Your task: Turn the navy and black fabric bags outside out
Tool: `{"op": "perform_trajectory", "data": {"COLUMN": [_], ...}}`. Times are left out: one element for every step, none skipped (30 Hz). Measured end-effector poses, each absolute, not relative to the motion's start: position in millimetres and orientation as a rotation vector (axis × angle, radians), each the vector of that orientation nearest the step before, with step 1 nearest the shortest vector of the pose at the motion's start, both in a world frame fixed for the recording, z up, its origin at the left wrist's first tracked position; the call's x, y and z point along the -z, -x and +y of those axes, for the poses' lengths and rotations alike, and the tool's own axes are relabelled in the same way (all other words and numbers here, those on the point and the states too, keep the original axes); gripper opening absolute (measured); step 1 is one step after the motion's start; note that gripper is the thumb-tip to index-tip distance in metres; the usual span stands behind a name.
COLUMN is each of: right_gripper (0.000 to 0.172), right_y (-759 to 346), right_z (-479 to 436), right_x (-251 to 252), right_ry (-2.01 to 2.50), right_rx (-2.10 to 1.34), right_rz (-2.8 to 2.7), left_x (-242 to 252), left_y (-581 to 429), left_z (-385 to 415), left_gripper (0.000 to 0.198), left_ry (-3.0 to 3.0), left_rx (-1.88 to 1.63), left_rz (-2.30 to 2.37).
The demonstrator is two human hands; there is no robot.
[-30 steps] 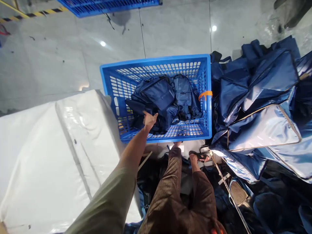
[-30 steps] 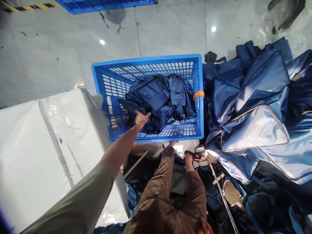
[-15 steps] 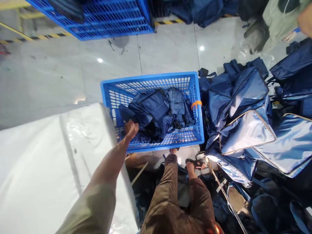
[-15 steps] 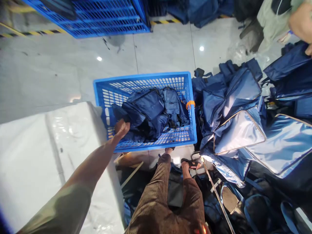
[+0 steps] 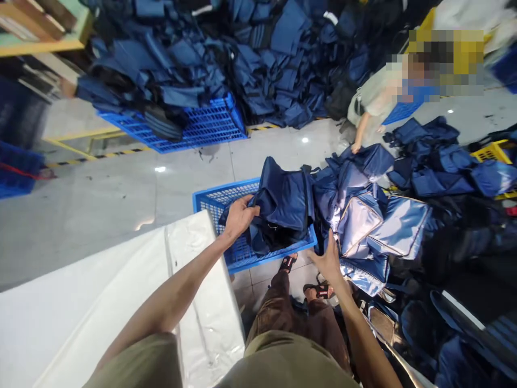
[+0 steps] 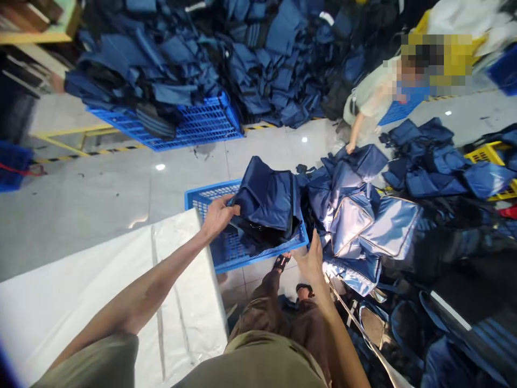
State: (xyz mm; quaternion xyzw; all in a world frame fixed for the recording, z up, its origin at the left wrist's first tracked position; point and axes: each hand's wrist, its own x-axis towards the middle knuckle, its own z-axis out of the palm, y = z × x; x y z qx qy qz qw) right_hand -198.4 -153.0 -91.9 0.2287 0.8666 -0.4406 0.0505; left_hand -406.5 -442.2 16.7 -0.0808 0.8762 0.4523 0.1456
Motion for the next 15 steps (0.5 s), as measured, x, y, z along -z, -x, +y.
{"op": "perform_trajectory", "data": {"right_gripper": [0.124,0.122,0.114,0.102,0.089,0.078,0.070,0.065,0.062,0.060,0.057,0.054,0.051,0.046,0.041], "right_y": [214.8,229.0,239.9,246.6,249.0,247.3,242.1,234.1,224.0,212.6,200.4,187.7,174.4,160.5,145.7], "right_z": [-154.0,-151.9,-146.4,-137.2,-124.8,-110.1,-94.0,-77.9,-62.8,-49.5,-38.7,-30.4,-24.4,-20.2,-17.4], "right_x": [77.3,60.5,41.6,21.0,-1.2,-24.8,-49.5,-75.2,-101.3,-127.5,-153.0,-177.1,-199.2,-218.5,-234.7], "right_ry": [-0.728,-0.779,-0.857,-0.957,-1.080,-1.200,-1.296,-1.346,-1.343,-1.291,-1.221,-1.163,-1.147,-1.186,-1.286], "right_rx": [1.343,1.345,1.351,1.357,1.358,1.356,1.358,1.375,1.418,1.490,1.580,1.671,1.745,1.789,1.798], "right_rz": [2.712,2.798,2.886,2.962,3.016,3.046,3.066,3.090,3.131,3.187,3.252,3.315,3.363,3.391,3.396], "left_x": [-44.2,-70.6,-95.8,-119.8,-142.3,-163.1,-181.7,-197.5,-210.1,-218.7,-222.9,-222.3,-216.7,-206.6,-192.7], "left_y": [404.9,403.1,401.3,399.9,399.1,399.2,400.0,401.2,402.1,402.0,400.1,396.0,389.5,380.8,370.6], "left_z": [-429.3,-415.7,-401.7,-387.3,-372.7,-358.1,-343.5,-328.7,-314.0,-299.2,-284.5,-270.1,-256.1,-242.7,-229.8], "left_gripper": [0.014,0.014,0.015,0.016,0.016,0.016,0.016,0.015,0.016,0.020,0.028,0.042,0.061,0.083,0.104], "left_ry": [0.162,0.081,-0.004,-0.092,-0.183,-0.275,-0.364,-0.452,-0.546,-0.649,-0.770,-0.899,-1.023,-1.123,-1.188], "left_rx": [-1.390,-1.474,-1.547,-1.603,-1.642,-1.673,-1.709,-1.762,-1.836,-1.924,-2.004,-2.053,-2.059,-2.024,-1.956], "left_rz": [2.465,2.397,2.321,2.248,2.189,2.152,2.141,2.150,2.164,2.165,2.141,2.098,2.058,2.038,2.047]}}
